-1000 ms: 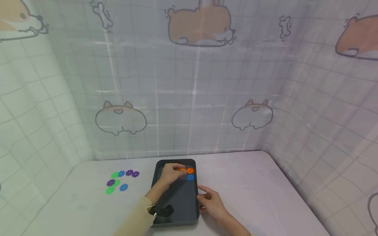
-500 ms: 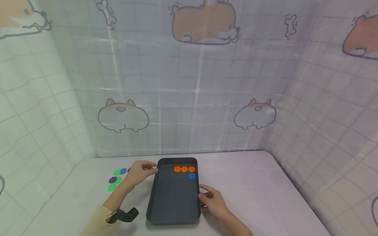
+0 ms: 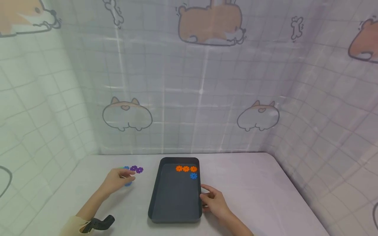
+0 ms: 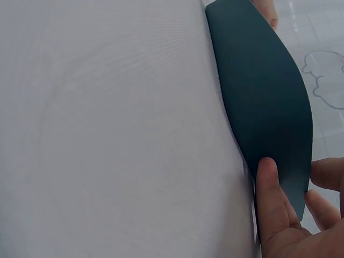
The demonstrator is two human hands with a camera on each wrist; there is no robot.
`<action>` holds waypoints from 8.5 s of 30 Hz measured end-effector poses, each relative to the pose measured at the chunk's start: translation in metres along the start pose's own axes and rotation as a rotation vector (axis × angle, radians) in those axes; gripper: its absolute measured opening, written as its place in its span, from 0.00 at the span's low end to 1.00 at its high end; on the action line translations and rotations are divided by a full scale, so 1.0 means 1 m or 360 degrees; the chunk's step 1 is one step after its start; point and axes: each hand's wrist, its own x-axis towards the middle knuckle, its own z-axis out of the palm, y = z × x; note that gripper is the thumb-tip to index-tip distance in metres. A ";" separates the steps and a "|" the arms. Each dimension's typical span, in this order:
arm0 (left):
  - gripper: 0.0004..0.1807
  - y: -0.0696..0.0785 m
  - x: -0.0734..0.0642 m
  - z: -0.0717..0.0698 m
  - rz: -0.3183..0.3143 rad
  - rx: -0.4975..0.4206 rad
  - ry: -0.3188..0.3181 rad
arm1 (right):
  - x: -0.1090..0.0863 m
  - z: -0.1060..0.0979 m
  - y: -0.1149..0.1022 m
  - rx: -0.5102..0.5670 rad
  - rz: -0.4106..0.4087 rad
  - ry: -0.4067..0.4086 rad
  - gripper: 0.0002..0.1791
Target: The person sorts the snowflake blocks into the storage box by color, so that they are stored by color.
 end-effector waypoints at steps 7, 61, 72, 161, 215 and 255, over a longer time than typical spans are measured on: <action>0.14 -0.023 -0.007 -0.010 -0.0101 0.0054 0.0009 | 0.000 -0.001 0.002 0.0020 0.0004 0.0005 0.30; 0.15 -0.014 0.000 0.025 -0.0304 -0.0462 0.0163 | -0.001 0.002 0.001 0.0043 -0.0018 0.0067 0.29; 0.17 0.022 0.004 0.041 -0.0330 -0.0678 0.0078 | -0.001 0.001 0.002 0.0056 -0.0022 0.0056 0.30; 0.14 0.121 0.041 0.169 -0.0330 -0.1121 -0.0258 | 0.000 -0.003 0.000 0.0081 -0.0003 0.0007 0.30; 0.07 0.098 0.050 0.193 -0.0368 -0.0629 0.0124 | -0.003 0.000 0.001 0.0070 0.0034 0.0052 0.29; 0.04 0.099 0.052 0.187 -0.0335 -0.0593 0.0097 | 0.003 -0.002 0.002 0.0104 0.0007 0.0022 0.29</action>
